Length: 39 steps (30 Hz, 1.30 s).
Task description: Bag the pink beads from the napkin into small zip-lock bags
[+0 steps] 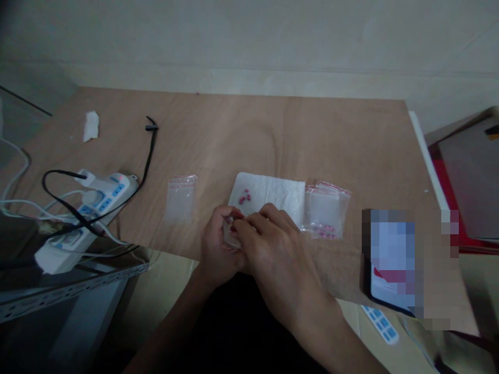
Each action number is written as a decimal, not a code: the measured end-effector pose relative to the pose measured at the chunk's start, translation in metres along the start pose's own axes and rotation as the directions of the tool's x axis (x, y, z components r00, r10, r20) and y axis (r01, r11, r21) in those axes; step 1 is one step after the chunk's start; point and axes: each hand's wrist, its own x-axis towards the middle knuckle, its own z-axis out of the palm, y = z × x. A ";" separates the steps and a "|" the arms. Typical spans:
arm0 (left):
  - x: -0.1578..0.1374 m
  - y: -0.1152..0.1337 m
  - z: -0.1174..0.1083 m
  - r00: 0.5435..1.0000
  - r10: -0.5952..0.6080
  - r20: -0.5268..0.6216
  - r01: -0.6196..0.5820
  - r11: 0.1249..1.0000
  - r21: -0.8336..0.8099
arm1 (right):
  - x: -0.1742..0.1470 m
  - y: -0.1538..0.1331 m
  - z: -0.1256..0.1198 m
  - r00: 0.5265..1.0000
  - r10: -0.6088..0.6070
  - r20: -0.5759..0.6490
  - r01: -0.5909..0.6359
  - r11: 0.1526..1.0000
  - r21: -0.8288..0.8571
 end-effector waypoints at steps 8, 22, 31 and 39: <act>-0.007 0.002 -0.009 1.000 0.002 0.027 -0.001 0.999 -0.049 | -0.019 0.008 -0.005 0.999 0.047 -0.016 -0.043 0.983 0.179; -0.012 0.013 -0.026 0.984 -0.158 0.081 0.170 0.972 -0.164 | -0.049 0.016 0.006 0.883 0.454 -0.115 -0.331 0.779 0.533; -0.009 0.028 -0.034 0.976 -0.103 0.192 0.127 0.985 -0.117 | -0.046 0.017 0.005 0.866 0.499 0.020 -0.364 0.604 0.709; -0.008 0.031 -0.030 0.969 -0.117 0.218 0.162 0.966 -0.201 | -0.041 0.005 0.015 0.891 0.452 -0.050 -0.272 0.617 0.738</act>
